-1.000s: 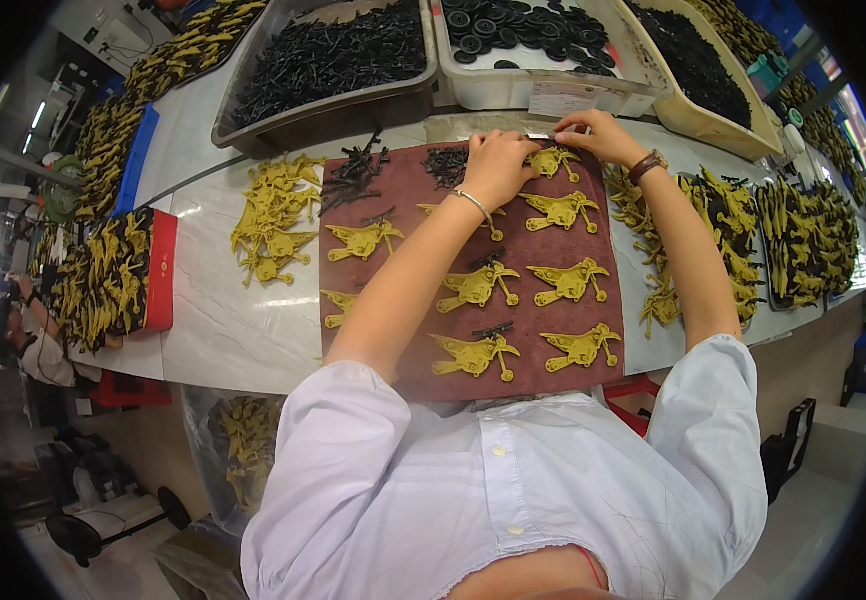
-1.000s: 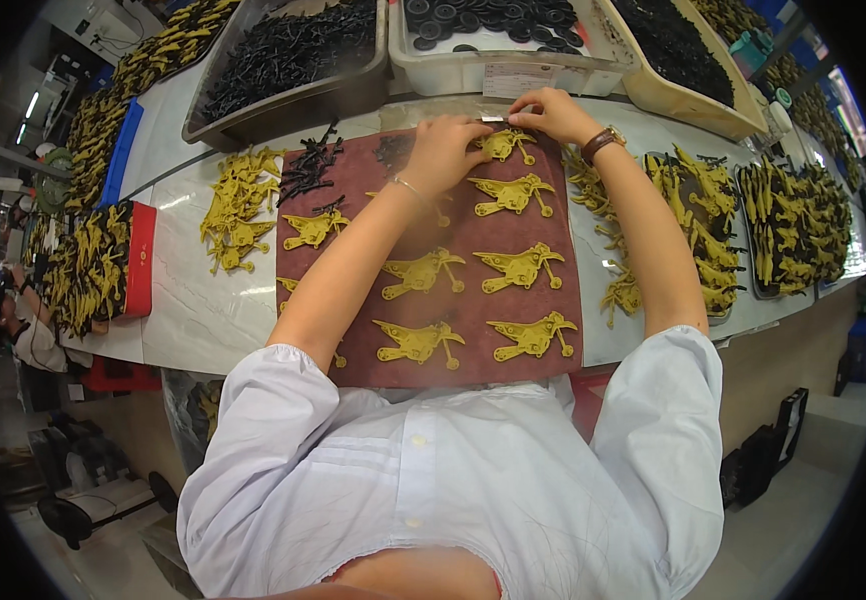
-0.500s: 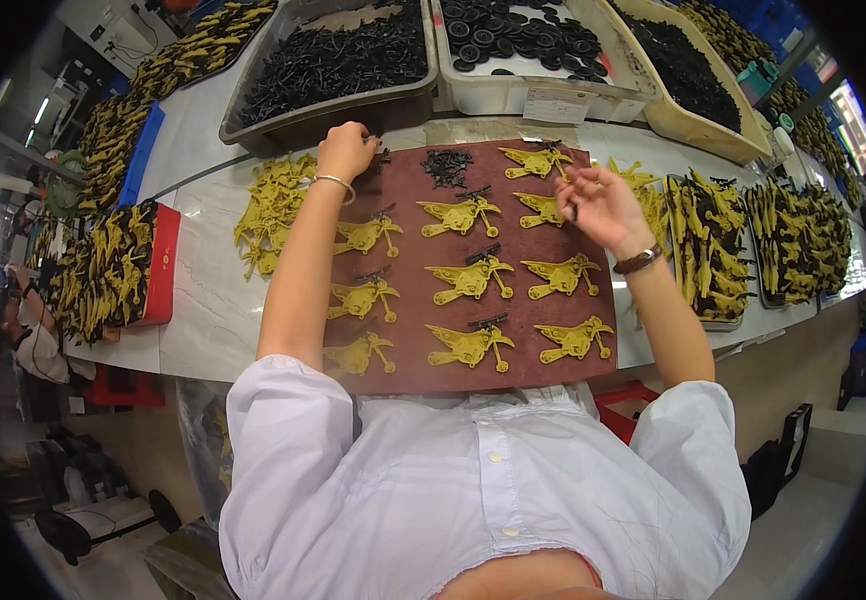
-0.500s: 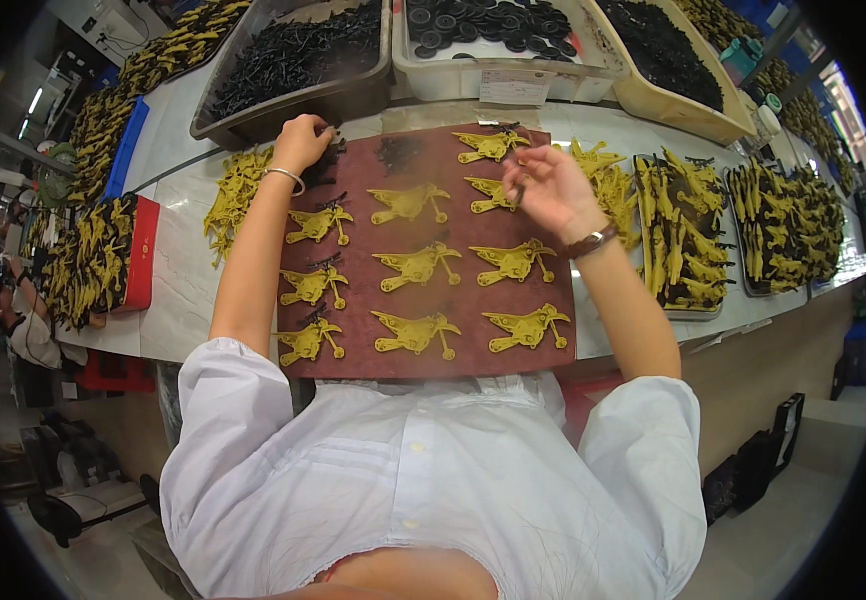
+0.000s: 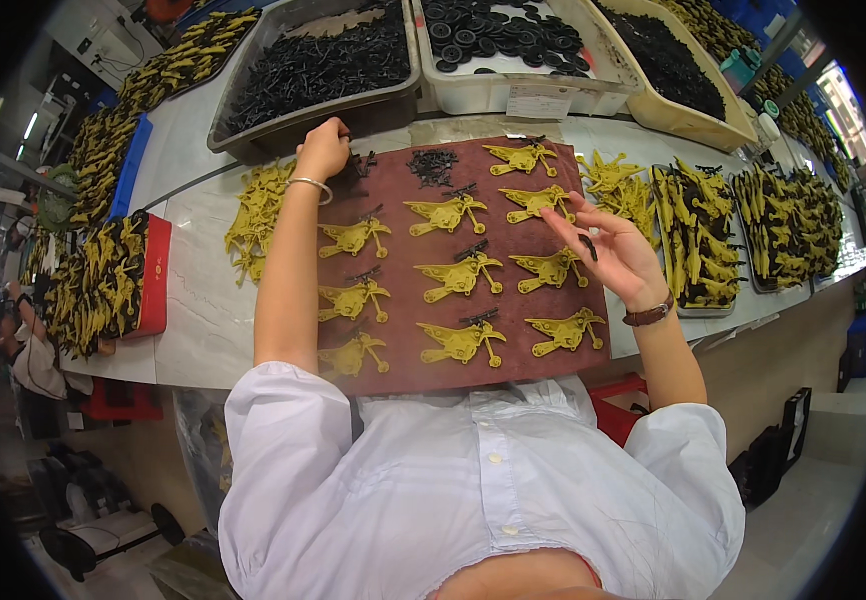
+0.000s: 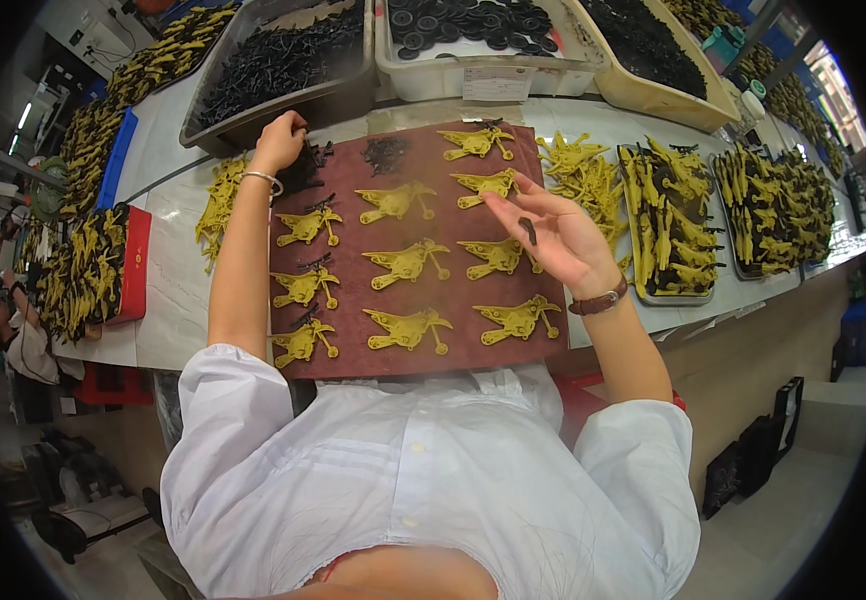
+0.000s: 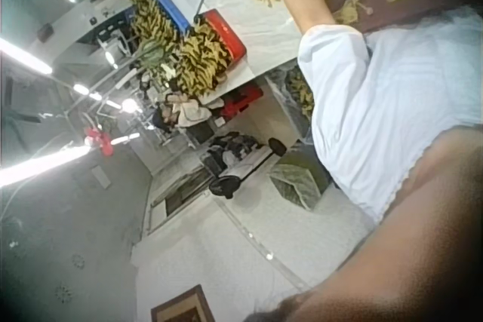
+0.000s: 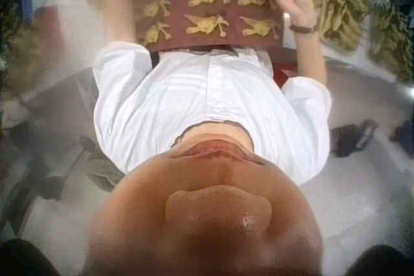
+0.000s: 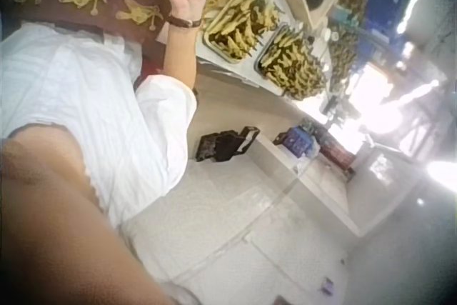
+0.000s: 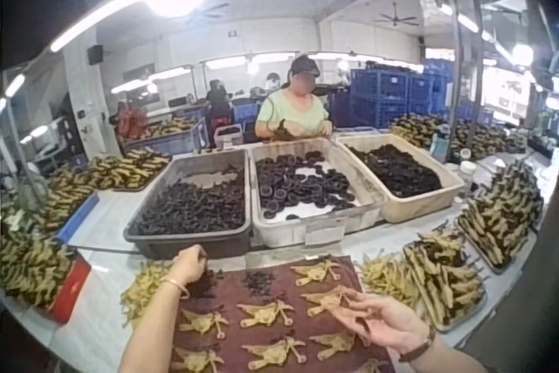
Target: The person assembles small plastic toy motorcycle parts by hand, joining plastic wheels to toy motorcycle frames at a factory production workbench.
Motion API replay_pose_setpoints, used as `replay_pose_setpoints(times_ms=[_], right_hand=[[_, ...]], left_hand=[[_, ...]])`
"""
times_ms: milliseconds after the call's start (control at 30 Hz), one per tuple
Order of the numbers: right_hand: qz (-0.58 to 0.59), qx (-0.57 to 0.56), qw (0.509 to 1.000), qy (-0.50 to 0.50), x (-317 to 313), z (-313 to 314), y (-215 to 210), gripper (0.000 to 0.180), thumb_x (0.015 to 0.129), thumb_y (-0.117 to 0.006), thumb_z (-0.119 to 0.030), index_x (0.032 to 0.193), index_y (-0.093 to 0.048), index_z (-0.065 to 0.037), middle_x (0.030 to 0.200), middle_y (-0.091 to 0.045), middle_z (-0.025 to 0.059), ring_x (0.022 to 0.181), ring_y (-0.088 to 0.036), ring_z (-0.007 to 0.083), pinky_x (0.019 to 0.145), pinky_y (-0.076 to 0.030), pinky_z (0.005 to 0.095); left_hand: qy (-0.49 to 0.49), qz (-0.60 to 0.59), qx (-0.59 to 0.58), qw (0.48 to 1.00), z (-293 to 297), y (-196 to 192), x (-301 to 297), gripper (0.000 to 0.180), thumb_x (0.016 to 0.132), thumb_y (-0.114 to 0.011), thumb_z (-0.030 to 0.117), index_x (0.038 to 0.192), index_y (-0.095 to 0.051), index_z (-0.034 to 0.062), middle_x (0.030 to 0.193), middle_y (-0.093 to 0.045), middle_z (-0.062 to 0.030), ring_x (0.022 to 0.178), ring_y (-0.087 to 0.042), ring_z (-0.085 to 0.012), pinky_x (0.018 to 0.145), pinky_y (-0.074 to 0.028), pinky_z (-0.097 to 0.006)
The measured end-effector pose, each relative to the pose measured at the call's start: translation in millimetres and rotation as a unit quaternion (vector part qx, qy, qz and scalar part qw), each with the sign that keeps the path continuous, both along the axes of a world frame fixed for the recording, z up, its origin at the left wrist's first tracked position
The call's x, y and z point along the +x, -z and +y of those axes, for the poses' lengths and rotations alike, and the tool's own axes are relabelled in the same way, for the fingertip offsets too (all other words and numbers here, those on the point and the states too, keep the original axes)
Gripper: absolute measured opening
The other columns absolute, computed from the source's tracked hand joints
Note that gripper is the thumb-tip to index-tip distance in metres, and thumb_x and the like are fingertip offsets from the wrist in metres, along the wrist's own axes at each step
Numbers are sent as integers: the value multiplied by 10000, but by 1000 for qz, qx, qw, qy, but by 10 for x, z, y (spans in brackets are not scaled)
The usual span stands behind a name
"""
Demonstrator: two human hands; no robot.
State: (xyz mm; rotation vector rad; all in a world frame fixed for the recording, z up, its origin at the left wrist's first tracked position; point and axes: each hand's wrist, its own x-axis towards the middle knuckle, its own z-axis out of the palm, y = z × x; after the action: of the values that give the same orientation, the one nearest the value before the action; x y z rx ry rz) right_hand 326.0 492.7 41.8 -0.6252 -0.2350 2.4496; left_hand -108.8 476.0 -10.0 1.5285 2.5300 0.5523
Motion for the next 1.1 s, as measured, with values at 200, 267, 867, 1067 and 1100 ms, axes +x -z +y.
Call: replay_pose_setpoints(times_ms=[200, 267, 867, 1067, 1100], right_hand=[[-4, -45, 996, -80, 117, -110, 12, 374, 868, -482, 56, 1237, -454, 2, 1293, -391, 283, 1207, -454, 365, 972, -461, 421], [-16, -7, 994, -103, 138, -174, -63, 442, 847, -466, 83, 1278, -428, -7, 1306, -387, 287, 1216, -448, 369, 982, -449, 415], [-68, 213, 972, -74, 434, -104, 173, 278, 934, -530, -24, 1198, -544, 64, 1269, -541, 217, 1228, -506, 240, 987, -449, 262], [-138, 275, 951, -35, 474, 45, 219, 236, 944, -543, -68, 1154, -579, 33, 1236, -581, 184, 1175, -550, 218, 982, -460, 300], [-110, 240, 964, -19, 438, 62, 190, 243, 944, -552, -90, 1155, -582, 25, 1228, -586, 172, 1177, -549, 226, 973, -470, 326]], left_hand=[[44, 7, -81, 996, -117, -124, -186, 319, 844, -541, 162, 1156, -607, 146, 1125, -648, -141, 1092, -591, -316, 917, -426, -459], [122, 13, -79, 989, -159, -100, -278, 338, 774, -649, 144, 1109, -634, 95, 1056, -660, -158, 982, -634, -318, 849, -490, -384], [66, 202, -70, 975, -505, -460, -45, 356, 818, -622, 318, 1009, -575, 20, 994, -642, -177, 956, -602, -370, 793, -466, -428], [127, -299, 104, 940, -422, -582, 688, 222, 888, -453, 249, 906, -501, 33, 895, -561, -120, 844, -539, -233, 783, -425, -395], [196, -594, 82, 776, -389, -520, 773, 219, 885, -444, 255, 912, -503, 45, 901, -533, -99, 843, -508, -216, 787, -420, -386]])
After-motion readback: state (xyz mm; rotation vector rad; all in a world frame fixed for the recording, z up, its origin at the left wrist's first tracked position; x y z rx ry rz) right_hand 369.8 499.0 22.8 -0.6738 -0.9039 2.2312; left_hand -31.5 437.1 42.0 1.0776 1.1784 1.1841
